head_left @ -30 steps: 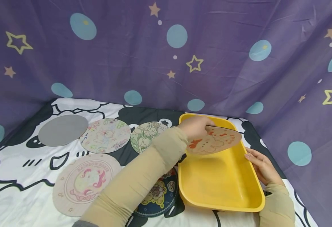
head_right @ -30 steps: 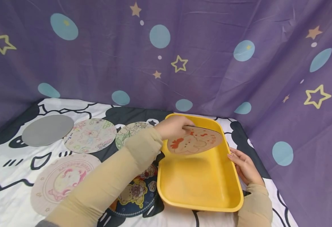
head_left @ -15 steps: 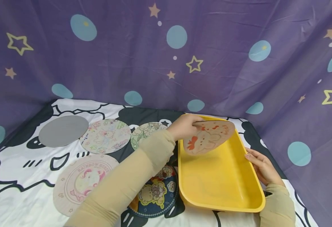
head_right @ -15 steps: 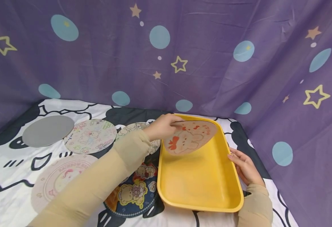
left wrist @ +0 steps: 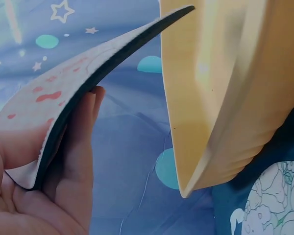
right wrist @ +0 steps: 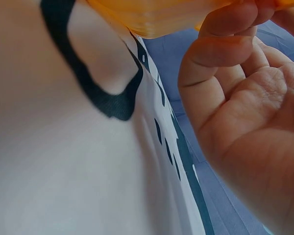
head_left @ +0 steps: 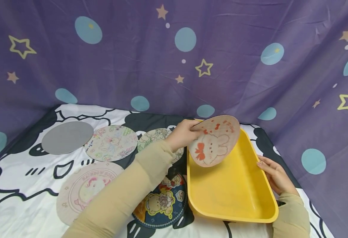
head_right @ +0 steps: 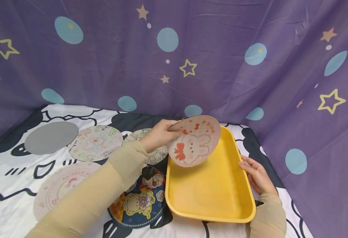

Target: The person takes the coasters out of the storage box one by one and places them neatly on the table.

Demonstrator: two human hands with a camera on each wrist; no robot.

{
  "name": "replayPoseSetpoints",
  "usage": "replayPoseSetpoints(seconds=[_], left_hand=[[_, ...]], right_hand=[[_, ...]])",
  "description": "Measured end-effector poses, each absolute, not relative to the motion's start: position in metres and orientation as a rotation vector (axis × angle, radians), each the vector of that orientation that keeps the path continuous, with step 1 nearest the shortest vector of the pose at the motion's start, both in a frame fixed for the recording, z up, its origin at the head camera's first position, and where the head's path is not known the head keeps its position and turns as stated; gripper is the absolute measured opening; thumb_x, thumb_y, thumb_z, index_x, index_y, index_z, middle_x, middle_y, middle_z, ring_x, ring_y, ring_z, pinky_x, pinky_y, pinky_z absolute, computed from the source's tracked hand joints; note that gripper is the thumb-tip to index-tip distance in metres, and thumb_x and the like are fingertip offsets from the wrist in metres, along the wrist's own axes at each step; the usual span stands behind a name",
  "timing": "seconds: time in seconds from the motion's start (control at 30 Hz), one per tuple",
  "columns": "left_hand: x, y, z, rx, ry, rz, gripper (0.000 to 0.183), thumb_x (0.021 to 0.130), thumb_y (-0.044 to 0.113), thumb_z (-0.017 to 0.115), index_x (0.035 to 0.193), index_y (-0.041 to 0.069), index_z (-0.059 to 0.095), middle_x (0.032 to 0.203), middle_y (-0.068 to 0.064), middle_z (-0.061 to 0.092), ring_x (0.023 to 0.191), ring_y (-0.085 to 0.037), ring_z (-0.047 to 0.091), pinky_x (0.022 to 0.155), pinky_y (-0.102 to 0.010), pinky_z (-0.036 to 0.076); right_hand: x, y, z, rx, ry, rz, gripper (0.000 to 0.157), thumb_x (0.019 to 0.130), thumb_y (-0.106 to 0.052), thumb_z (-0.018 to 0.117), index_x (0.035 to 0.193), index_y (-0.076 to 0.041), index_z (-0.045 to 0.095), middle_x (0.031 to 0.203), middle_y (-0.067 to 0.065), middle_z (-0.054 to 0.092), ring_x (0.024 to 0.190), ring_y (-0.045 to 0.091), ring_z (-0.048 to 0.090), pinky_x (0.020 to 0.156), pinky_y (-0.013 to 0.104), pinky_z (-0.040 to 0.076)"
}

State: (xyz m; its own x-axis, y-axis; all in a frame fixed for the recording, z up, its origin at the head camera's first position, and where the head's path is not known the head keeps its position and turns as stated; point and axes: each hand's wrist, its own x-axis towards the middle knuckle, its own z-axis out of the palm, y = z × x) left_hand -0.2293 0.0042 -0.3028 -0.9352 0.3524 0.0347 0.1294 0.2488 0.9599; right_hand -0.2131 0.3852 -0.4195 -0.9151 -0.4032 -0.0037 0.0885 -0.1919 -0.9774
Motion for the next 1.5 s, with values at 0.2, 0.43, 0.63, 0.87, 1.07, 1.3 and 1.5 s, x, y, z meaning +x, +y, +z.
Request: replayPoseSetpoints(seconds=[0.2, 0.43, 0.63, 0.87, 1.07, 1.3, 1.5], left_hand=[[-0.223, -0.007, -0.306, 0.403, 2.248, 1.88, 0.041, 0.1, 0.009, 0.057, 0.14, 0.01, 0.056, 0.103, -0.02, 0.074, 0.071, -0.016, 0.072, 0.073, -0.03, 0.061], [-0.217, -0.018, -0.309, 0.32, 2.25, 1.907, 0.03, 0.1, 0.012, 0.058, 0.128, 0.005, 0.064, 0.095, -0.017, 0.074, 0.063, -0.01, 0.068, 0.067, -0.029, 0.06], [-0.214, -0.028, -0.311, 0.243, 2.24, 1.916, 0.027, 0.1, 0.015, 0.059, 0.124, 0.005, 0.065, 0.094, -0.014, 0.073, 0.063, -0.01, 0.067, 0.064, -0.028, 0.058], [-0.212, -0.039, -0.316, 0.185, 2.195, 1.974, 0.03, 0.1, 0.014, 0.059, 0.127, 0.003, 0.063, 0.096, -0.014, 0.073, 0.066, -0.01, 0.069, 0.065, -0.027, 0.058], [-0.208, -0.05, -0.32, 0.172, 2.173, 2.007, 0.031, 0.1, 0.015, 0.058, 0.128, 0.001, 0.061, 0.095, -0.012, 0.073, 0.067, -0.009, 0.069, 0.067, -0.028, 0.06], [-0.204, -0.061, -0.324, 0.14, 2.137, 2.046, 0.032, 0.1, 0.015, 0.058, 0.129, 0.0, 0.06, 0.093, -0.009, 0.073, 0.068, -0.01, 0.07, 0.068, -0.029, 0.06], [-0.2, -0.07, -0.325, 0.124, 2.118, 2.073, 0.031, 0.1, 0.015, 0.059, 0.127, -0.001, 0.061, 0.087, -0.003, 0.074, 0.07, -0.01, 0.071, 0.07, -0.03, 0.061]], right_hand=[[-0.213, 0.386, -0.42, -0.373, 1.73, -2.18, 0.038, 0.107, -0.002, 0.034, 0.126, -0.015, 0.064, 0.113, 0.0, 0.073, 0.095, 0.014, 0.073, 0.082, 0.028, 0.059], [-0.213, 0.386, -0.42, -0.377, 1.726, -2.174, 0.039, 0.107, -0.002, 0.033, 0.126, -0.015, 0.064, 0.114, 0.0, 0.073, 0.096, 0.014, 0.073, 0.082, 0.028, 0.059], [-0.213, 0.386, -0.42, -0.373, 1.724, -2.176, 0.038, 0.107, -0.002, 0.033, 0.126, -0.015, 0.064, 0.113, 0.0, 0.073, 0.095, 0.014, 0.073, 0.082, 0.028, 0.059], [-0.212, 0.386, -0.42, -0.362, 1.726, -2.177, 0.039, 0.107, -0.002, 0.034, 0.125, -0.016, 0.065, 0.113, 0.0, 0.073, 0.095, 0.014, 0.073, 0.082, 0.028, 0.059], [-0.212, 0.386, -0.419, -0.324, 1.769, -2.16, 0.038, 0.107, -0.004, 0.036, 0.124, -0.019, 0.066, 0.113, -0.002, 0.073, 0.095, 0.013, 0.073, 0.082, 0.027, 0.059], [-0.212, 0.386, -0.42, -0.331, 1.775, -2.154, 0.038, 0.107, -0.004, 0.035, 0.125, -0.019, 0.065, 0.114, -0.002, 0.073, 0.095, 0.013, 0.072, 0.082, 0.027, 0.059], [-0.213, 0.386, -0.419, -0.355, 1.745, -2.164, 0.038, 0.107, -0.003, 0.034, 0.126, -0.017, 0.065, 0.114, -0.001, 0.073, 0.095, 0.014, 0.073, 0.082, 0.028, 0.059]])
